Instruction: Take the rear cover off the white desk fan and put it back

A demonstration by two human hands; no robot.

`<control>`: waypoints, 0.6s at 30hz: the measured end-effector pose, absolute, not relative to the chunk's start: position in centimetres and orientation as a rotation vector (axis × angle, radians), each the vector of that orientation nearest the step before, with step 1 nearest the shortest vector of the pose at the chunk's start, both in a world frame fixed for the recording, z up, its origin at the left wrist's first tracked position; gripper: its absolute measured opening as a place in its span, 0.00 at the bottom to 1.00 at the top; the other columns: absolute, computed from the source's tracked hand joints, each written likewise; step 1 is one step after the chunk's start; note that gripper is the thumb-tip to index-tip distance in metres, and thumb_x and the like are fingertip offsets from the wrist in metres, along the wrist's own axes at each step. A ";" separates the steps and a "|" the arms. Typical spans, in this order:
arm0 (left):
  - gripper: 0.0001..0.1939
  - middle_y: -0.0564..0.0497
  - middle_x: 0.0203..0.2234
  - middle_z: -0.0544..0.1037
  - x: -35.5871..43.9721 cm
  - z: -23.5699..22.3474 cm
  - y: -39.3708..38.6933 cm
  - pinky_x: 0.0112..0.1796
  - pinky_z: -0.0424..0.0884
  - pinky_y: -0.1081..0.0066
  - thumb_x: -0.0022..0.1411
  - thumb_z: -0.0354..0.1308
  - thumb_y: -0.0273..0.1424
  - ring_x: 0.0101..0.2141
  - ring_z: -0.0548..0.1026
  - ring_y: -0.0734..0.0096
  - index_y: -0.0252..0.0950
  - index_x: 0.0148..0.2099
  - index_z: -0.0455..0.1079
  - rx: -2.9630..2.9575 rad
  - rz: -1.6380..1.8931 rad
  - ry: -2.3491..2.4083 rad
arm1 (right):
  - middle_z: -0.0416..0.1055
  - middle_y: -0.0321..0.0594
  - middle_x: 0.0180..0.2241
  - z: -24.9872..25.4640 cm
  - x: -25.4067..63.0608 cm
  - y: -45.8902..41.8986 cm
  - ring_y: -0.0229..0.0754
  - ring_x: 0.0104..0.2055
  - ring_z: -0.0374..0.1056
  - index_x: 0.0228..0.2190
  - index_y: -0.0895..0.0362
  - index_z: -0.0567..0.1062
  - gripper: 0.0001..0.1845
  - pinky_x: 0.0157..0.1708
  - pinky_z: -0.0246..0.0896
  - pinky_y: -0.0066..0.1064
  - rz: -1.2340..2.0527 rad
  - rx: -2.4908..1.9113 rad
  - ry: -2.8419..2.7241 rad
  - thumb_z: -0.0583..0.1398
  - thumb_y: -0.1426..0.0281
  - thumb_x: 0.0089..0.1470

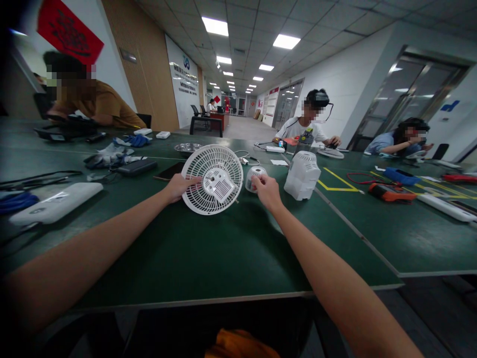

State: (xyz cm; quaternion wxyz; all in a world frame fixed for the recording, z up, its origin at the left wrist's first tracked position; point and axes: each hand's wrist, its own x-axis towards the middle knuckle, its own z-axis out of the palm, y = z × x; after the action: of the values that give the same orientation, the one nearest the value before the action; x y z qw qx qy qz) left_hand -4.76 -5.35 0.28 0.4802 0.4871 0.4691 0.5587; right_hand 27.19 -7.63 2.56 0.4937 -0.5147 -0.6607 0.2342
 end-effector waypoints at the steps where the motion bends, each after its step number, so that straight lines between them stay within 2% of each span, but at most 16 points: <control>1: 0.11 0.42 0.33 0.83 -4.7 0.3 -5.4 0.39 0.79 0.58 0.52 0.72 0.26 0.32 0.82 0.60 0.30 0.38 0.78 1.183 1.365 1.150 | 0.74 0.42 0.30 2.2 26.4 -7.9 0.44 0.32 0.72 0.30 0.55 0.73 0.18 0.32 0.69 0.36 0.763 -1.222 -1.522 0.58 0.53 0.58; 4: 0.11 0.42 0.32 0.82 -4.6 0.4 -5.5 0.39 0.79 0.58 0.52 0.72 0.26 0.31 0.81 0.61 0.30 0.37 0.77 1.185 1.372 1.147 | 0.74 0.40 0.27 1.3 23.8 -9.0 0.41 0.28 0.72 0.33 0.54 0.71 0.15 0.26 0.69 0.32 1.256 -1.144 -1.313 0.59 0.55 0.59; 6: 0.11 0.42 0.32 0.82 -4.6 0.3 -5.5 0.39 0.79 0.58 0.52 0.72 0.27 0.30 0.81 0.62 0.30 0.37 0.77 1.200 1.379 1.135 | 0.75 0.40 0.27 1.1 22.4 -9.8 0.40 0.27 0.72 0.36 0.54 0.72 0.16 0.27 0.70 0.31 1.512 -1.099 -1.245 0.56 0.55 0.61; 9: 0.11 0.43 0.31 0.82 -4.5 0.2 -5.5 0.38 0.79 0.59 0.51 0.72 0.28 0.30 0.81 0.62 0.30 0.36 0.78 1.228 1.392 1.130 | 0.78 0.43 0.33 1.4 21.1 -10.9 0.42 0.32 0.75 0.41 0.55 0.73 0.23 0.33 0.73 0.34 1.782 -1.010 -1.178 0.47 0.52 0.66; 13: 0.13 0.44 0.30 0.83 -4.2 0.5 -6.1 0.37 0.79 0.59 0.50 0.73 0.32 0.31 0.81 0.59 0.30 0.36 0.78 1.327 1.501 1.192 | 0.79 0.41 0.39 2.0 20.5 -11.7 0.43 0.39 0.76 0.44 0.53 0.73 0.22 0.41 0.73 0.39 1.870 -0.872 -1.104 0.46 0.54 0.66; 16: 0.15 0.45 0.29 0.82 -3.8 0.9 -6.6 0.37 0.78 0.61 0.52 0.71 0.38 0.31 0.80 0.59 0.31 0.35 0.78 1.390 1.581 1.183 | 0.79 0.39 0.38 2.1 20.3 -11.9 0.45 0.41 0.75 0.42 0.51 0.73 0.18 0.39 0.73 0.39 1.785 -0.833 -1.103 0.50 0.54 0.64; 18: 0.20 0.45 0.28 0.81 -3.6 1.1 -6.6 0.37 0.77 0.63 0.59 0.64 0.47 0.32 0.80 0.59 0.32 0.33 0.77 1.363 1.604 1.127 | 0.78 0.38 0.36 2.0 20.2 -11.8 0.47 0.41 0.75 0.40 0.50 0.73 0.17 0.37 0.72 0.39 1.670 -0.826 -1.153 0.52 0.54 0.61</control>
State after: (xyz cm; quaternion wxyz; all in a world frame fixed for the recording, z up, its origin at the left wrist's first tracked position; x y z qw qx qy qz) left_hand -3.61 -6.64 1.10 0.3680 0.5309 0.4390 0.6244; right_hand 20.21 -11.82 1.98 0.4574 -0.3351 -0.4680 0.6778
